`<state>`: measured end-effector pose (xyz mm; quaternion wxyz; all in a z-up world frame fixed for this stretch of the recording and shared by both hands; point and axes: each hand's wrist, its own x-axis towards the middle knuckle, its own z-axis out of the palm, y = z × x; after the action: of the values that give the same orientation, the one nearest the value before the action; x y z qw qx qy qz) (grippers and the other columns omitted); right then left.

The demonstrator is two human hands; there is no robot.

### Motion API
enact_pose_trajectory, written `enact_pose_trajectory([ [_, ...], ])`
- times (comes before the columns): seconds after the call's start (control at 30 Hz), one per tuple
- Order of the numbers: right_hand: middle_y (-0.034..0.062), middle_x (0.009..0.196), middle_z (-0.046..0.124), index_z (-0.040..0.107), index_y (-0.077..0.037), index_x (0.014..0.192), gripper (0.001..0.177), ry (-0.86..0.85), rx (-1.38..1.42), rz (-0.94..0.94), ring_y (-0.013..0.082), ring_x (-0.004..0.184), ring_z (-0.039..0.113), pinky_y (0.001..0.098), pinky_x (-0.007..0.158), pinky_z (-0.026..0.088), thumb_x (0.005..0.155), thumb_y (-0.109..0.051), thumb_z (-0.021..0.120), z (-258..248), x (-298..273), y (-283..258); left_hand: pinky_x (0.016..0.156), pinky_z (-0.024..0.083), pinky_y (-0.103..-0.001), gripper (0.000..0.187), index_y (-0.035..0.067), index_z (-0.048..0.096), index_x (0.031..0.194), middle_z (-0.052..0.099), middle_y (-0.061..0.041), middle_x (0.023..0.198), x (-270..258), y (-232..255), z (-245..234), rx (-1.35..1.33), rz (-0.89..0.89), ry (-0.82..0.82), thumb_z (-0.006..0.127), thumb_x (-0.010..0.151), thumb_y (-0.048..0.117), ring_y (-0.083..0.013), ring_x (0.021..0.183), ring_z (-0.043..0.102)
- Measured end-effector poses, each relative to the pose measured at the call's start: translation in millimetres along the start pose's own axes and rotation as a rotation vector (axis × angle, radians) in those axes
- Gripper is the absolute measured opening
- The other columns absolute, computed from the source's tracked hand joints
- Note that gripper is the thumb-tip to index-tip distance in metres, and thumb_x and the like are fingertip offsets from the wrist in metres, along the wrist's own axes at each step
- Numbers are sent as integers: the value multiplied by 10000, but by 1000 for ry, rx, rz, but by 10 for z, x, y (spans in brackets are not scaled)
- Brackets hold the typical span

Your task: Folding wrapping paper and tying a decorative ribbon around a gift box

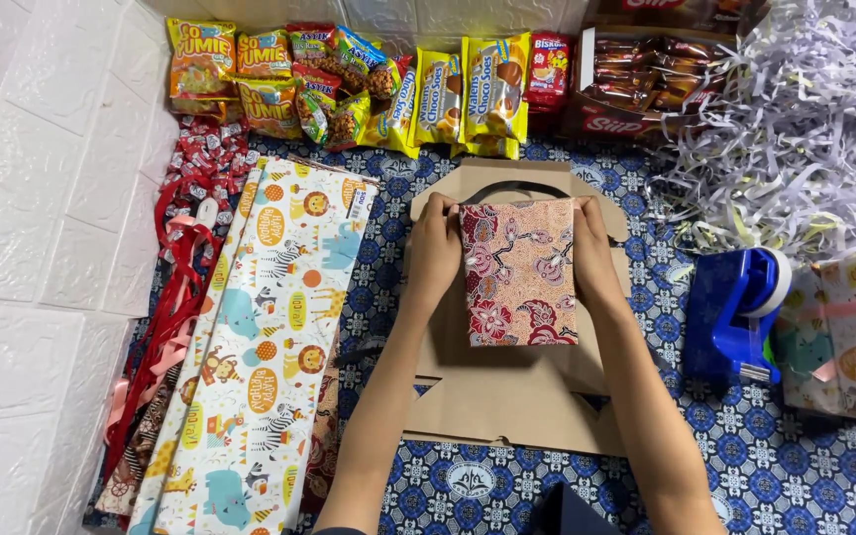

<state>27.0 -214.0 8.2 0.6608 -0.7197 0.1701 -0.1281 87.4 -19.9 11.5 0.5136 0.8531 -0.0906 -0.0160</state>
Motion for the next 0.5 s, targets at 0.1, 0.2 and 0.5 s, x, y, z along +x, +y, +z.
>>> enact_pose_trajectory([
  [0.1, 78, 1053, 412, 376, -156, 994, 98, 42, 90, -36, 245, 1133, 372, 409, 1069, 258, 1058, -192, 311, 157, -317, -456, 822, 533, -509, 146, 141, 547, 1026, 705, -186, 964, 60, -257, 186, -171, -83, 55, 469, 1038, 264, -396, 976, 687],
  [0.2, 24, 926, 432, 441, -157, 996, 121, 79, 164, -74, 187, 1018, 434, 379, 1018, 318, 1061, -234, 374, 115, -111, -20, 950, 476, -463, 162, 168, 633, 1025, 706, -173, 949, 137, -581, 302, -268, -96, -57, 544, 1015, 304, -360, 1038, 660],
  [0.5, -68, 877, 414, 450, -187, 983, 132, 195, 276, -64, 83, 932, 416, 271, 951, 331, 1073, -260, 388, 249, -172, 69, 1097, 173, -730, 902, 109, 268, 1552, 196, -238, 1602, 39, 41, -450, -218, -385, -795, 301, 914, 746, -481, 1458, 162],
])
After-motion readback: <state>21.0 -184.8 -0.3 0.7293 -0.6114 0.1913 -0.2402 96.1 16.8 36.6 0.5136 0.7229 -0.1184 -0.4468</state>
